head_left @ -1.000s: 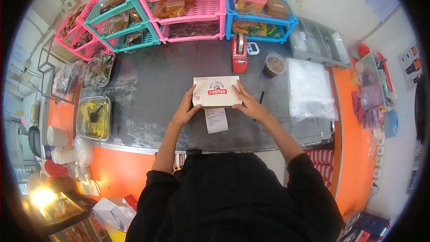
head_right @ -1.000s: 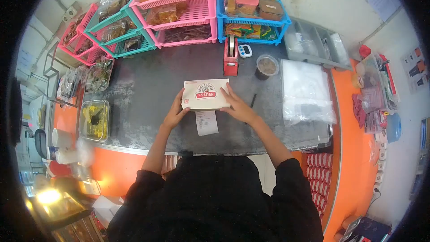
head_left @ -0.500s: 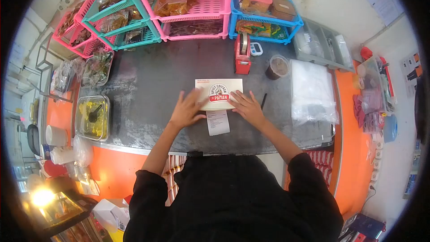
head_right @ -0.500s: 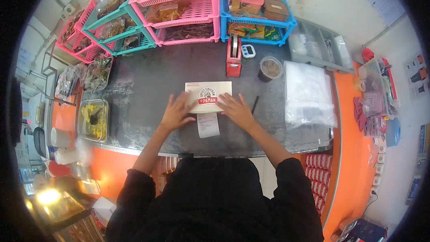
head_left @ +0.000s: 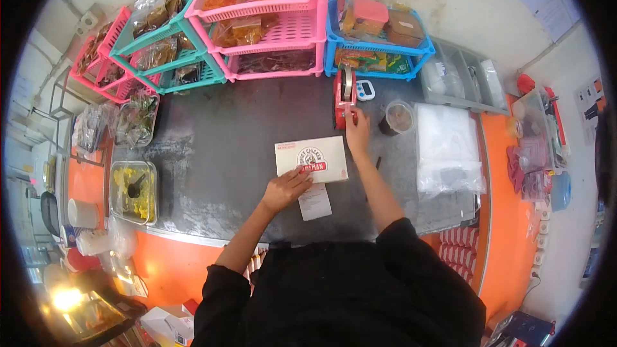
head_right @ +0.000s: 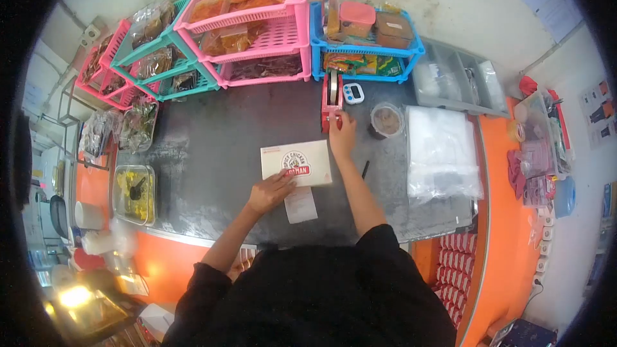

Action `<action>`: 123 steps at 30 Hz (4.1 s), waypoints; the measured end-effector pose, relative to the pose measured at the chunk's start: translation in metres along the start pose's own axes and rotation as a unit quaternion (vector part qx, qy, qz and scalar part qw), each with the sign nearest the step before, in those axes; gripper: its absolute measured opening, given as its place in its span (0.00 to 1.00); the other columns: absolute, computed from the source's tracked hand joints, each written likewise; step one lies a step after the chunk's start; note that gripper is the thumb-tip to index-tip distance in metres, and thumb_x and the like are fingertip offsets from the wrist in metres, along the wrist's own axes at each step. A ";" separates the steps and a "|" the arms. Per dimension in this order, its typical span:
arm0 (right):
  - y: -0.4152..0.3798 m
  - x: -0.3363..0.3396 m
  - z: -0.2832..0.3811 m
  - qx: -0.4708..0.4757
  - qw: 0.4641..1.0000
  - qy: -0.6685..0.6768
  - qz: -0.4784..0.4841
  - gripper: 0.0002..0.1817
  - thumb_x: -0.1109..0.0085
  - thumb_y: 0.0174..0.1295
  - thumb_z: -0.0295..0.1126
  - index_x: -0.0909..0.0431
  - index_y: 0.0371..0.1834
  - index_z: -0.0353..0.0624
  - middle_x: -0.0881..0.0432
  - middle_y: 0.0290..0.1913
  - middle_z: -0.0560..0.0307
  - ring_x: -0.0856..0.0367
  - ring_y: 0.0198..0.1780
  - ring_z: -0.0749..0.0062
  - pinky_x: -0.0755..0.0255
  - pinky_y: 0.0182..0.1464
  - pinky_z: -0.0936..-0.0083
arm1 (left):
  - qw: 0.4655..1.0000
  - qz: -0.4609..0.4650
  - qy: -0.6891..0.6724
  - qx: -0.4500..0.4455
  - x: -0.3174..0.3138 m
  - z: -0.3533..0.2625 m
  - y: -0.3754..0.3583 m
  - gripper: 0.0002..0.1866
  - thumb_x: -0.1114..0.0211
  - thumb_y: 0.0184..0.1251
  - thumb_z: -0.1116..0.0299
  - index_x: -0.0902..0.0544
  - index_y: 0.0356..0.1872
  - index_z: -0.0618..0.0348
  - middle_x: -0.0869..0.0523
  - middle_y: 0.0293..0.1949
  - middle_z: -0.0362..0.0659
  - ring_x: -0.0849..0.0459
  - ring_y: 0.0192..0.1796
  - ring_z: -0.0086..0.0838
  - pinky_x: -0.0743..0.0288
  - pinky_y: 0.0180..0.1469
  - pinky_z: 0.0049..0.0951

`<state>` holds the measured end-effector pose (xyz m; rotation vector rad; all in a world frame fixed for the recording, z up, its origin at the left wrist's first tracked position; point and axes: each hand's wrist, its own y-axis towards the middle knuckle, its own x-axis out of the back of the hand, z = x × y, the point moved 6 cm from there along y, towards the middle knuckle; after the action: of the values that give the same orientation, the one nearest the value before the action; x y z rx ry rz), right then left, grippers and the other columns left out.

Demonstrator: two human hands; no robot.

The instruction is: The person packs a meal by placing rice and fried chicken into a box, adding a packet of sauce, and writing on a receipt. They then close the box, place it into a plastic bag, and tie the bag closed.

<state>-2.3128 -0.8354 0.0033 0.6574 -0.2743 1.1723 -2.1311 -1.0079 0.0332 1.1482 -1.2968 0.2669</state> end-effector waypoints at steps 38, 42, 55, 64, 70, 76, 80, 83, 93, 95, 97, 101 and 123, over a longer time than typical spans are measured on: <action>-0.156 0.076 0.013 -0.289 0.920 0.232 0.128 0.11 0.38 0.55 0.37 0.20 0.30 0.39 0.25 0.21 0.65 0.31 0.20 0.85 0.38 0.18 0.86 | 0.983 -0.099 -0.119 0.100 -0.006 -0.009 0.011 0.09 0.32 0.48 0.72 0.23 0.29 0.62 0.20 0.42 0.46 0.22 0.50 0.39 0.28 0.52 0.38; -0.184 0.043 0.024 -0.352 0.868 0.293 0.192 0.10 0.40 0.57 0.39 0.20 0.30 0.43 0.27 0.22 0.69 0.33 0.23 0.88 0.41 0.20 0.89 | 0.991 -0.045 -0.090 0.088 -0.021 -0.006 0.004 0.12 0.34 0.50 0.68 0.24 0.36 0.59 0.22 0.43 0.45 0.24 0.52 0.40 0.31 0.57 0.40; -0.164 0.049 0.000 -0.088 0.980 -0.059 0.169 0.17 0.33 0.48 0.41 0.21 0.25 0.35 0.21 0.21 0.51 0.26 0.21 0.63 0.33 0.25 0.72 | 0.988 -0.040 -0.120 0.083 -0.011 -0.013 0.012 0.18 0.33 0.48 0.66 0.19 0.45 0.52 0.21 0.41 0.45 0.23 0.51 0.35 0.29 0.53 0.36; -0.196 0.037 -0.008 -0.304 0.873 0.048 0.379 0.22 0.33 0.48 0.47 0.23 0.33 0.36 0.20 0.25 0.53 0.22 0.26 0.70 0.31 0.30 0.71 | 0.964 -0.096 -0.071 0.239 0.035 -0.040 -0.013 0.28 0.30 0.47 0.65 0.28 0.51 0.58 0.23 0.44 0.48 0.25 0.49 0.39 0.30 0.51 0.34; -0.215 0.097 0.043 -0.139 0.868 0.149 0.453 0.15 0.35 0.52 0.38 0.26 0.28 0.38 0.26 0.20 0.57 0.30 0.23 0.80 0.36 0.28 0.78 | 0.379 -0.221 -0.496 0.749 -0.036 -0.075 -0.114 0.25 0.32 0.54 0.65 0.31 0.50 0.62 0.25 0.44 0.44 0.27 0.49 0.27 0.32 0.50 0.29; -0.063 0.081 0.036 -0.022 0.965 0.139 0.222 0.11 0.43 0.58 0.36 0.24 0.33 0.39 0.22 0.26 0.53 0.24 0.29 0.69 0.33 0.31 0.75 | 0.767 -0.295 -0.325 0.468 0.017 0.003 -0.001 0.26 0.38 0.57 0.77 0.36 0.57 0.61 0.24 0.44 0.46 0.24 0.47 0.29 0.29 0.47 0.27; 0.000 0.047 0.031 0.109 0.992 -0.006 -0.056 0.11 0.44 0.58 0.37 0.22 0.36 0.41 0.24 0.25 0.54 0.26 0.37 0.68 0.32 0.38 0.75 | 0.781 -0.234 -0.230 0.531 0.005 0.032 0.013 0.25 0.38 0.55 0.77 0.34 0.55 0.59 0.25 0.47 0.50 0.24 0.49 0.40 0.30 0.49 0.34; 0.011 0.006 0.004 0.009 0.999 -0.028 0.037 0.13 0.41 0.56 0.37 0.23 0.39 0.40 0.25 0.30 0.52 0.28 0.41 0.61 0.33 0.42 0.71 | 0.845 -0.201 0.106 0.484 0.012 0.020 0.021 0.22 0.36 0.53 0.74 0.29 0.50 0.58 0.25 0.46 0.50 0.27 0.50 0.43 0.34 0.53 0.39; -0.030 -0.009 -0.024 -0.258 0.757 0.589 0.121 0.08 0.42 0.60 0.34 0.26 0.26 0.44 0.32 0.55 0.62 0.29 0.47 0.82 0.30 0.44 0.83 | 0.884 -0.081 0.087 0.452 0.002 0.001 0.002 0.16 0.39 0.57 0.64 0.22 0.48 0.50 0.26 0.55 0.43 0.32 0.60 0.42 0.44 0.62 0.50; -0.037 -0.023 -0.067 -0.186 0.872 0.427 0.152 0.07 0.41 0.59 0.31 0.26 0.26 0.43 0.39 0.62 0.63 0.28 0.48 0.80 0.28 0.45 0.81 | 0.896 -0.039 0.064 0.438 -0.005 0.010 -0.001 0.19 0.40 0.59 0.63 0.23 0.53 0.48 0.29 0.60 0.40 0.34 0.64 0.40 0.50 0.64 0.55; -0.032 -0.021 -0.065 -0.220 0.878 0.392 0.163 0.06 0.40 0.58 0.30 0.26 0.26 0.43 0.38 0.62 0.63 0.28 0.49 0.78 0.27 0.44 0.80 | 0.900 -0.028 0.059 0.432 -0.005 0.019 0.001 0.19 0.40 0.59 0.64 0.24 0.54 0.48 0.30 0.61 0.41 0.34 0.64 0.41 0.49 0.64 0.54; -0.033 -0.023 -0.085 -0.240 0.896 0.346 0.142 0.06 0.40 0.58 0.29 0.26 0.26 0.41 0.36 0.61 0.60 0.26 0.47 0.76 0.26 0.43 0.79 | 0.909 -0.067 -0.010 0.412 -0.010 0.024 -0.004 0.20 0.40 0.59 0.65 0.24 0.55 0.50 0.32 0.63 0.44 0.36 0.65 0.43 0.45 0.63 0.52; -0.034 -0.127 0.024 -0.057 0.704 -0.034 0.707 0.24 0.42 0.56 0.54 0.26 0.25 0.39 0.25 0.24 0.62 0.30 0.27 0.79 0.36 0.29 0.73 | 0.916 -0.061 -0.122 0.378 -0.004 0.042 -0.001 0.22 0.41 0.54 0.73 0.24 0.54 0.53 0.31 0.62 0.46 0.36 0.65 0.45 0.38 0.62 0.37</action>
<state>-2.3270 -0.9541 -0.0554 0.2787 -1.0226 2.5802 -2.1570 -1.0395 0.0225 1.9640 -1.3666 0.5781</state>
